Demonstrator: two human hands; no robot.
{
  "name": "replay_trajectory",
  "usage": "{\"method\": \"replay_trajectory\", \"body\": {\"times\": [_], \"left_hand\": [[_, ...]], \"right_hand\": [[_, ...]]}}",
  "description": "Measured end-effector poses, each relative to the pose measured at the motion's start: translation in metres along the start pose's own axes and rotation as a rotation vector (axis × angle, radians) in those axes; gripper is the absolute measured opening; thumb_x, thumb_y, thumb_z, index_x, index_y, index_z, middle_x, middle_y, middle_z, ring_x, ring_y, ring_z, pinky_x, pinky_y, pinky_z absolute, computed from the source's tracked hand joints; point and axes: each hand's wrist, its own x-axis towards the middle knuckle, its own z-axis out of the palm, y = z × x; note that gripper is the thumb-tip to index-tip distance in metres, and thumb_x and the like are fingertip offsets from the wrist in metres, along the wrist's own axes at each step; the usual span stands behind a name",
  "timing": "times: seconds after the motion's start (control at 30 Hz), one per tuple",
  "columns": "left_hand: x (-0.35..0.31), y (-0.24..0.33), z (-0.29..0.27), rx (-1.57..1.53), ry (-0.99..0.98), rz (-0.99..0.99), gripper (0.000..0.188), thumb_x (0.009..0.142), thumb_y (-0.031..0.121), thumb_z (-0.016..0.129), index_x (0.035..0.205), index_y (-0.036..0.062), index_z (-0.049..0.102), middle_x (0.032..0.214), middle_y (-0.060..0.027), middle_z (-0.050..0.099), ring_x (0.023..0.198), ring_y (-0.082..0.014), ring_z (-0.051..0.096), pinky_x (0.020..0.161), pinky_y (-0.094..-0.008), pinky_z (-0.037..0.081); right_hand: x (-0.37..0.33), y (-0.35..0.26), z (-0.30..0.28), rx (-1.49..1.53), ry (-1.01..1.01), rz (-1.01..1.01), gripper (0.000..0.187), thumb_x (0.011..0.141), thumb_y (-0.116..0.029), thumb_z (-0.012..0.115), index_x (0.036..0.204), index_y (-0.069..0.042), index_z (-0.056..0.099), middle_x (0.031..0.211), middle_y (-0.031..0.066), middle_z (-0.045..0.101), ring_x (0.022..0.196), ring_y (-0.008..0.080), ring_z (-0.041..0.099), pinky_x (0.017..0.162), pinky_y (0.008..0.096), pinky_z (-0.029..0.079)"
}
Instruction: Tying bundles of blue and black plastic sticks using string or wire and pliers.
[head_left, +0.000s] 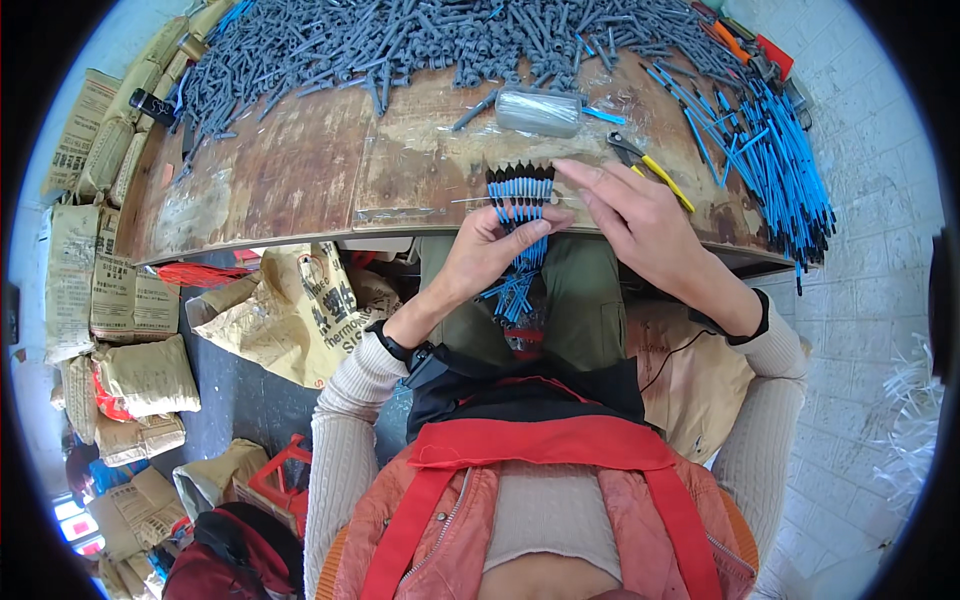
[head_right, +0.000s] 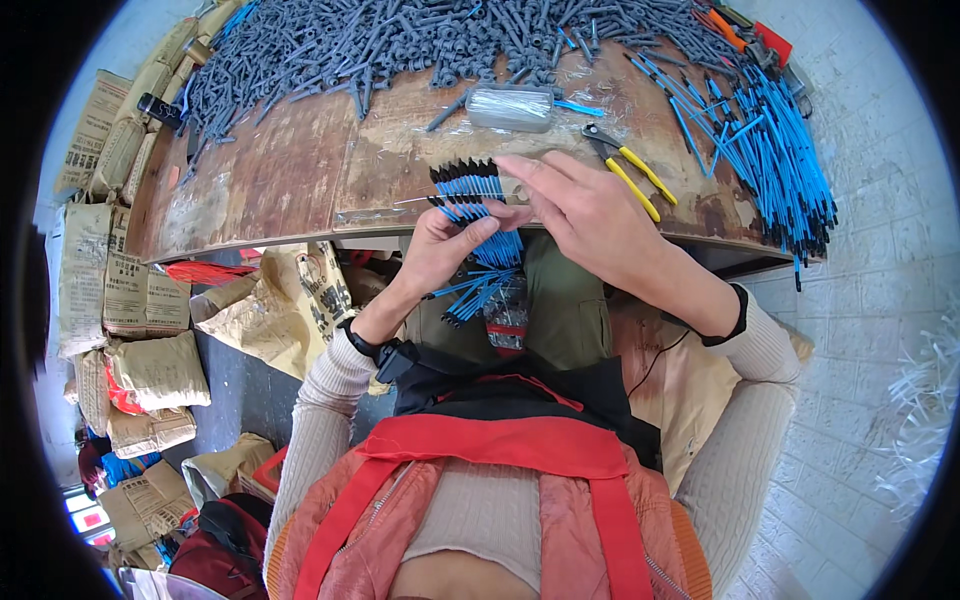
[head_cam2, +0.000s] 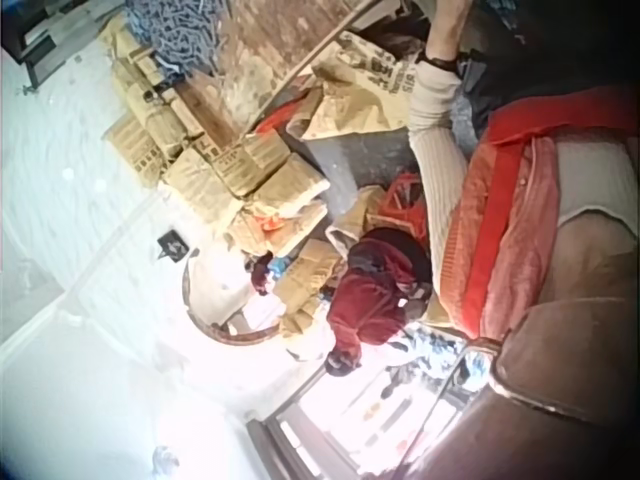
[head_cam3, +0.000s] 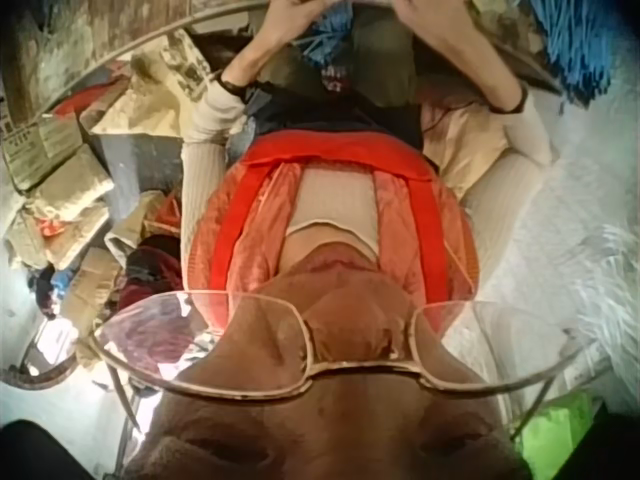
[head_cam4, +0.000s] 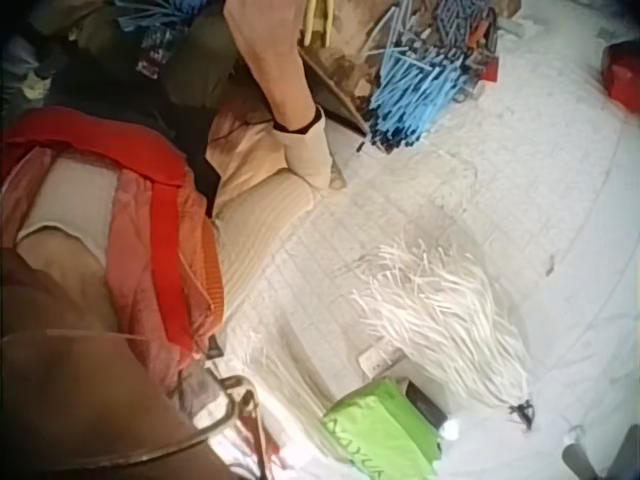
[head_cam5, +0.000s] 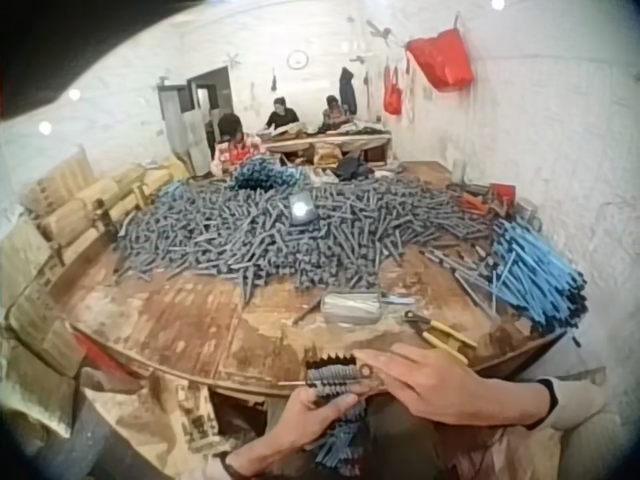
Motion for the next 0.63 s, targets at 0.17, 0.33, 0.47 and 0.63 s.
{"method": "replay_trajectory", "body": {"times": [0.17,0.33,0.47,0.63], "left_hand": [[0.0004,-0.0012,0.0003,-0.049,-0.015,0.019,0.024,0.101,0.004,0.056,0.122,-0.0029,0.065,0.121,-0.0124,0.069,0.114,-0.0189,0.065,0.102,-0.0325,0.05],[-0.0003,-0.0001,0.0015,-0.039,-0.003,-0.004,0.024,0.1,0.004,0.056,0.122,-0.0027,0.065,0.12,-0.0122,0.069,0.114,-0.0183,0.065,0.102,-0.0323,0.05],[-0.0001,-0.0017,0.0012,0.025,-0.015,0.002,0.024,0.1,0.005,0.057,0.122,-0.0017,0.066,0.12,-0.0112,0.07,0.113,-0.0176,0.065,0.102,-0.0318,0.05],[-0.0006,0.0,0.0001,0.023,-0.03,-0.011,0.025,0.101,0.004,0.056,0.122,0.0001,0.067,0.12,-0.0093,0.07,0.115,-0.017,0.064,0.103,-0.032,0.049]], "right_hand": [[-0.0013,-0.0013,-0.0012,-0.041,-0.014,0.004,0.041,0.091,-0.002,0.057,0.131,-0.005,0.059,0.096,0.0133,0.062,0.08,0.0312,0.064,0.068,0.0386,0.052],[-0.005,0.001,0.0028,-0.061,0.022,-0.013,0.04,0.091,-0.003,0.057,0.131,-0.006,0.059,0.093,0.0123,0.061,0.078,0.0308,0.062,0.066,0.0389,0.05],[-0.0055,0.0005,0.0001,-0.063,-0.021,0.024,0.041,0.091,-0.003,0.057,0.132,-0.006,0.058,0.09,0.0119,0.058,0.075,0.0306,0.061,0.064,0.0393,0.05],[-0.0061,0.0039,-0.007,-0.423,-0.041,-0.135,0.046,0.088,-0.007,0.062,0.134,-0.012,0.058,0.091,0.0073,0.058,0.079,0.0245,0.062,0.064,0.0373,0.051]]}}
